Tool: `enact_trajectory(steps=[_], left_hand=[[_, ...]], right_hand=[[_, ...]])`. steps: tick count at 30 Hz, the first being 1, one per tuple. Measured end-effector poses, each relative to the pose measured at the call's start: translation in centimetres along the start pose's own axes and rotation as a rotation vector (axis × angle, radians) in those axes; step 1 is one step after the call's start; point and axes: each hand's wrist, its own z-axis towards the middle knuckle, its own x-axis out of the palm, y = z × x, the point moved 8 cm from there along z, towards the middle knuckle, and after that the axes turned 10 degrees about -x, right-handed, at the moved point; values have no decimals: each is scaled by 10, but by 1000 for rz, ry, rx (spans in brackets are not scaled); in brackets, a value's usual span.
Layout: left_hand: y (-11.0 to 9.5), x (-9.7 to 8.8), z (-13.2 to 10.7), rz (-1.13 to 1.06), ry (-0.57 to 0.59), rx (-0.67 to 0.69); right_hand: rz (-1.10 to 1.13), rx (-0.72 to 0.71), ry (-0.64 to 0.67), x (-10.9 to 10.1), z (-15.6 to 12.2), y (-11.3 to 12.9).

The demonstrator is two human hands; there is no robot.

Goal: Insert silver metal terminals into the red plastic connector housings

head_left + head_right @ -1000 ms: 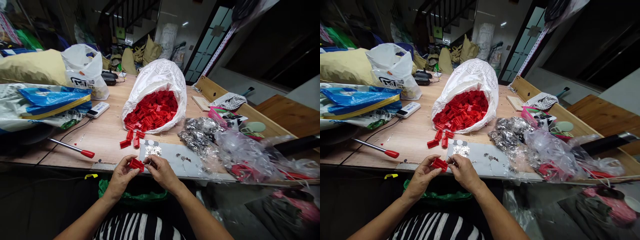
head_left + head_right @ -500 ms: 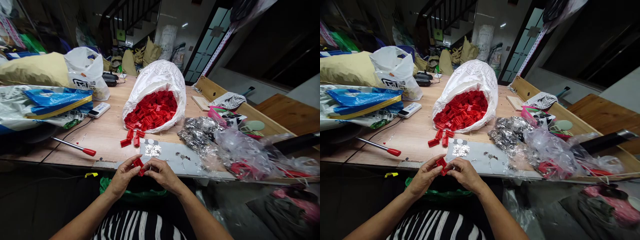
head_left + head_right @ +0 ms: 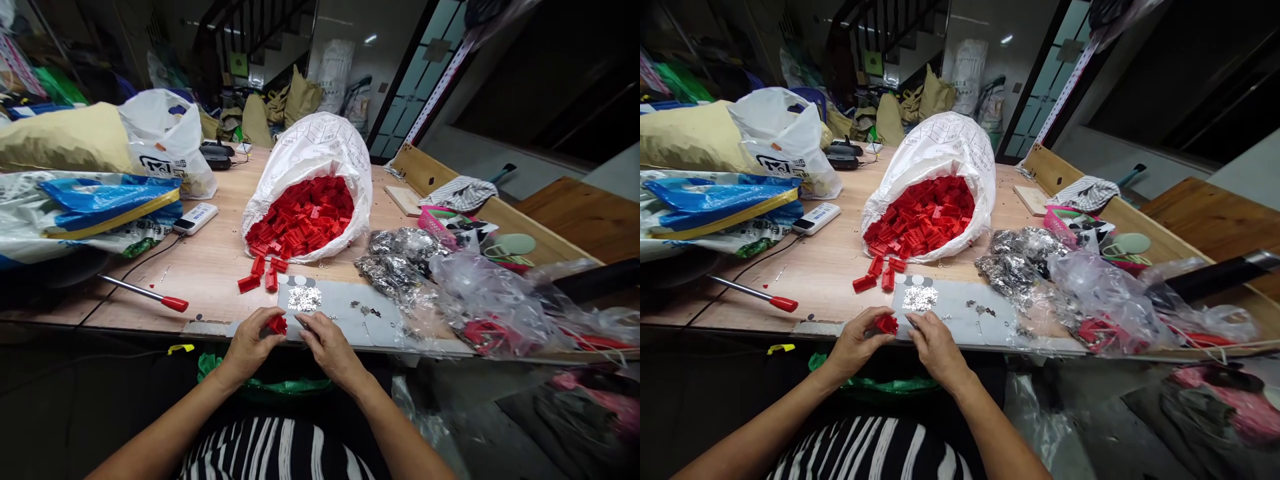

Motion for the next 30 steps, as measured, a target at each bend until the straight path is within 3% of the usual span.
enact_trajectory(steps=[10, 21, 30], left_hand=[[-1, 7, 11, 112, 63, 14], [4, 6, 14, 41, 84, -62], [3, 7, 14, 92, 78, -46]], right_hand=[[-66, -28, 55, 8, 3, -3], [-70, -51, 87, 9, 4, -3], [-131, 86, 121, 13, 9, -4]])
